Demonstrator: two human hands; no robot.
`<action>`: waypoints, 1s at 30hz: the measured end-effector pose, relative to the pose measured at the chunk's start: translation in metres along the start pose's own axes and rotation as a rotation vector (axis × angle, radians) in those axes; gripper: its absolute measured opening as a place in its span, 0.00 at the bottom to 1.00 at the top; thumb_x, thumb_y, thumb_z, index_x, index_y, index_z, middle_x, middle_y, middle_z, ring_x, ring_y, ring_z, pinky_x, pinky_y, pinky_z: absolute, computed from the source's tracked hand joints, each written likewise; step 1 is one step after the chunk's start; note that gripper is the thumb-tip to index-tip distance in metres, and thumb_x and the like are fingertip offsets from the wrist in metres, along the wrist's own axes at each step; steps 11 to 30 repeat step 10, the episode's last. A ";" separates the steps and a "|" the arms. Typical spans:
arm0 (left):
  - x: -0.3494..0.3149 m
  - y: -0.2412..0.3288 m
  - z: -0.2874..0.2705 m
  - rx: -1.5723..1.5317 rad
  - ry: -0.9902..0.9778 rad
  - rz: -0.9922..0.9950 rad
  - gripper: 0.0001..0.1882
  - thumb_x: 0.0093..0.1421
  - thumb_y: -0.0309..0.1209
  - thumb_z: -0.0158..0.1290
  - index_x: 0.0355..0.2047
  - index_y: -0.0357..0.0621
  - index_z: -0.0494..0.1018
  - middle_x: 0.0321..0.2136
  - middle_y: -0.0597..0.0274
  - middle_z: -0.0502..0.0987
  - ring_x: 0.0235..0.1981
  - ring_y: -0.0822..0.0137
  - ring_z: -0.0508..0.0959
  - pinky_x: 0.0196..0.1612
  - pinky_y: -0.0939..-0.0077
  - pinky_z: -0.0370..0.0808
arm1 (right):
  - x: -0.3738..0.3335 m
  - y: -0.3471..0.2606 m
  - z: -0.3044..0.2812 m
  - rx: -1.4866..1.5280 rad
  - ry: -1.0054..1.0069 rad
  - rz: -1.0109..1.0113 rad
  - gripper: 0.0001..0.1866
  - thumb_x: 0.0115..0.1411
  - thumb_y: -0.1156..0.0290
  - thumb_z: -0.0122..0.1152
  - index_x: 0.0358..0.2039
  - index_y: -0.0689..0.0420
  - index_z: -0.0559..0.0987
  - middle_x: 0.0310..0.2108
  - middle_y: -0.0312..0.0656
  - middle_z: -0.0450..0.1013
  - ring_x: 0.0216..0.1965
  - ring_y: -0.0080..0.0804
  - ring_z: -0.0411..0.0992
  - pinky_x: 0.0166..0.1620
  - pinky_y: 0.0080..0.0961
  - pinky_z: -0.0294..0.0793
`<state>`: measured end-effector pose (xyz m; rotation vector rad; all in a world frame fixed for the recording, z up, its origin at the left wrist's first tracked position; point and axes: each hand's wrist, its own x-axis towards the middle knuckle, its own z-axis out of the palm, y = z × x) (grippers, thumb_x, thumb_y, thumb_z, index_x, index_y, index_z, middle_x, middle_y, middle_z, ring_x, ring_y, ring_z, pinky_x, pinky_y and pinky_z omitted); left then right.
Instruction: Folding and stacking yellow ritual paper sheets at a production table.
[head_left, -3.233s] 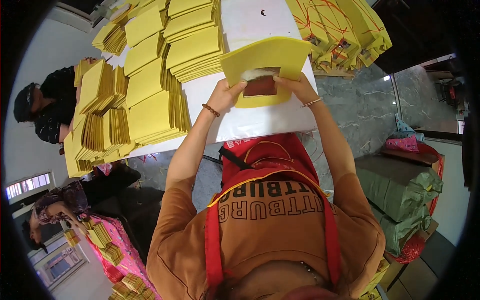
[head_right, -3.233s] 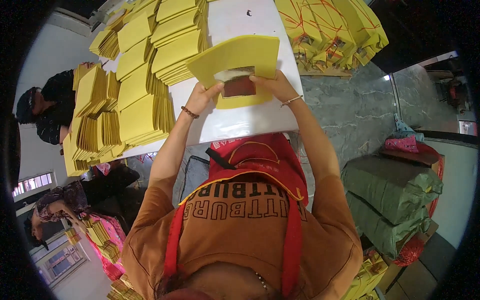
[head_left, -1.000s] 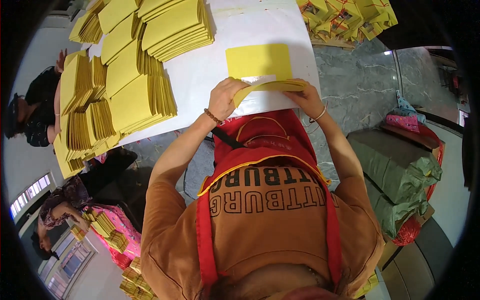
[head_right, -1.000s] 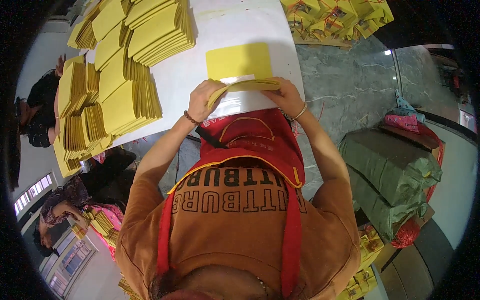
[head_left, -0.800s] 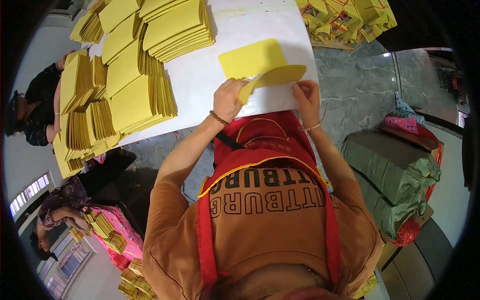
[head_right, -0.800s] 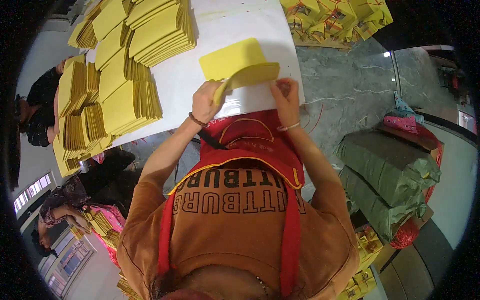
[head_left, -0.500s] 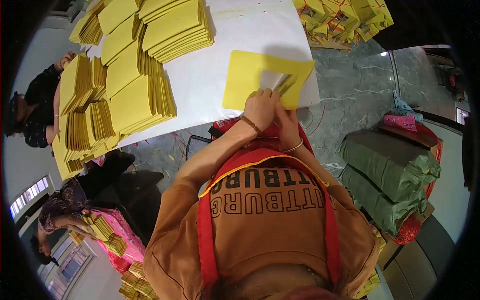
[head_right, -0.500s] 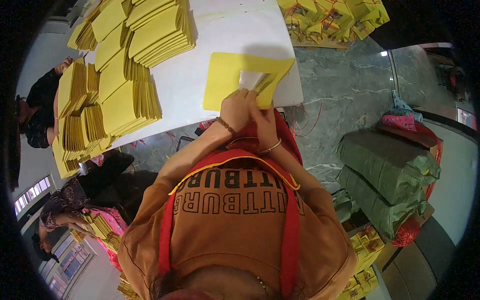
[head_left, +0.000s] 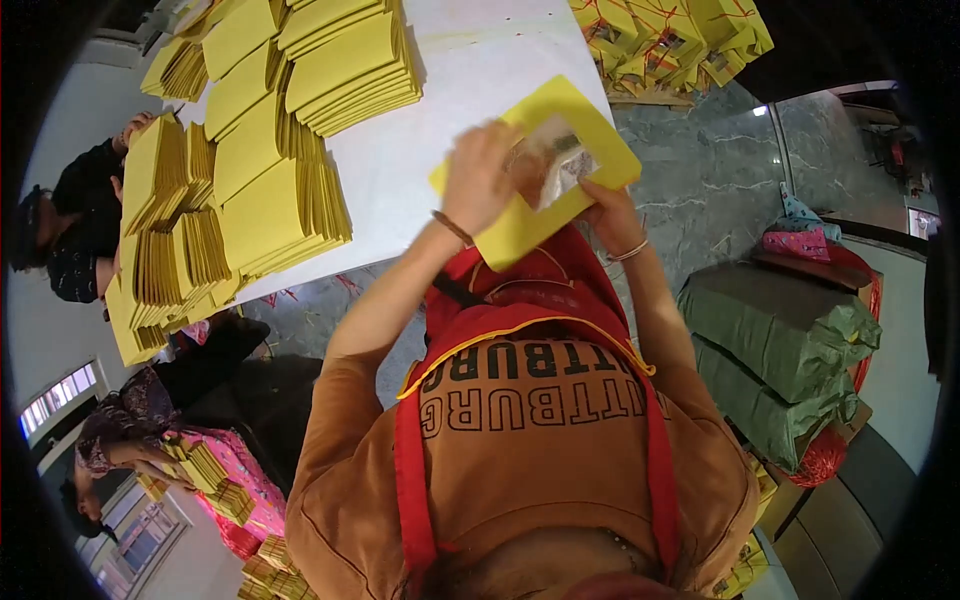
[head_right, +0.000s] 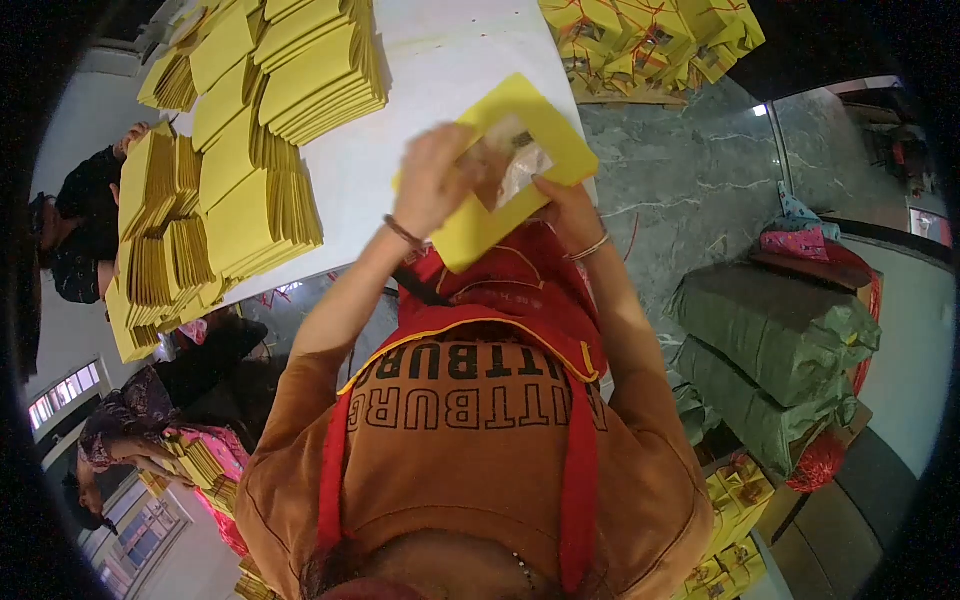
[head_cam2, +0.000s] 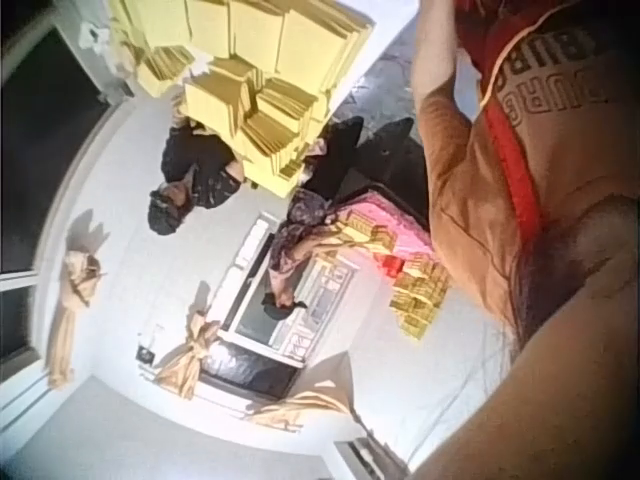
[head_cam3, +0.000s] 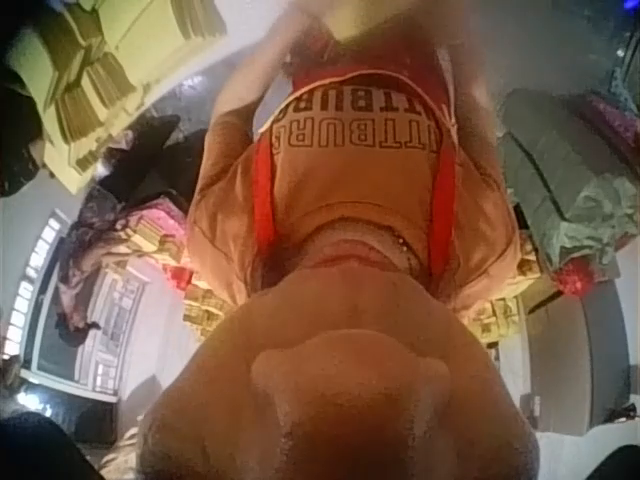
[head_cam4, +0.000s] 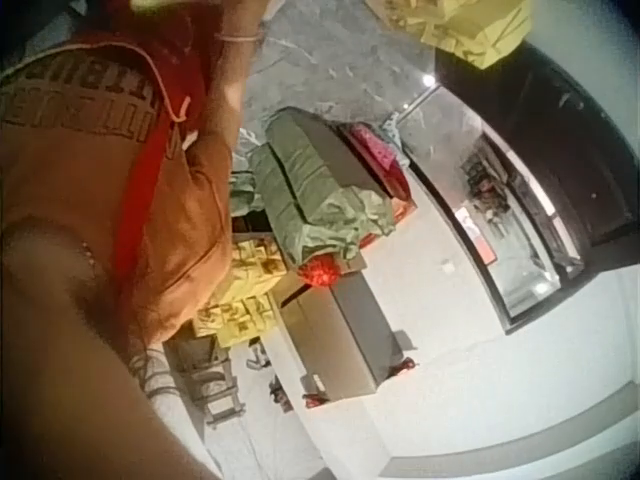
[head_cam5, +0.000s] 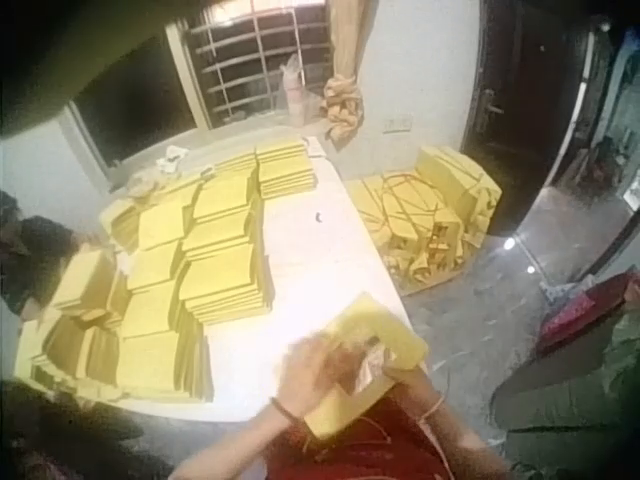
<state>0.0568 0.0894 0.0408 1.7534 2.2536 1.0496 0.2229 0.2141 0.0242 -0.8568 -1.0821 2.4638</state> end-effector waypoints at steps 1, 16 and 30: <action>0.002 -0.006 -0.011 0.254 0.214 0.039 0.29 0.50 0.35 0.52 0.50 0.38 0.58 0.42 0.48 0.66 0.39 0.55 0.69 0.42 0.71 0.68 | 0.001 -0.011 -0.002 0.002 0.004 -0.005 0.14 0.55 0.72 0.52 0.42 0.60 0.68 0.37 0.40 0.69 0.38 0.28 0.70 0.41 0.23 0.71; -0.017 -0.037 -0.016 -1.358 -0.011 -0.622 0.38 0.53 0.22 0.50 0.59 0.46 0.41 0.53 0.54 0.59 0.53 0.67 0.61 0.53 0.75 0.60 | 0.041 -0.029 -0.005 -0.006 -0.274 0.246 0.22 0.54 0.72 0.51 0.50 0.56 0.60 0.37 0.36 0.70 0.39 0.26 0.70 0.41 0.24 0.72; -0.017 -0.037 -0.016 -1.358 -0.011 -0.622 0.38 0.53 0.22 0.50 0.59 0.46 0.41 0.53 0.54 0.59 0.53 0.67 0.61 0.53 0.75 0.60 | 0.041 -0.029 -0.005 -0.006 -0.274 0.246 0.22 0.54 0.72 0.51 0.50 0.56 0.60 0.37 0.36 0.70 0.39 0.26 0.70 0.41 0.24 0.72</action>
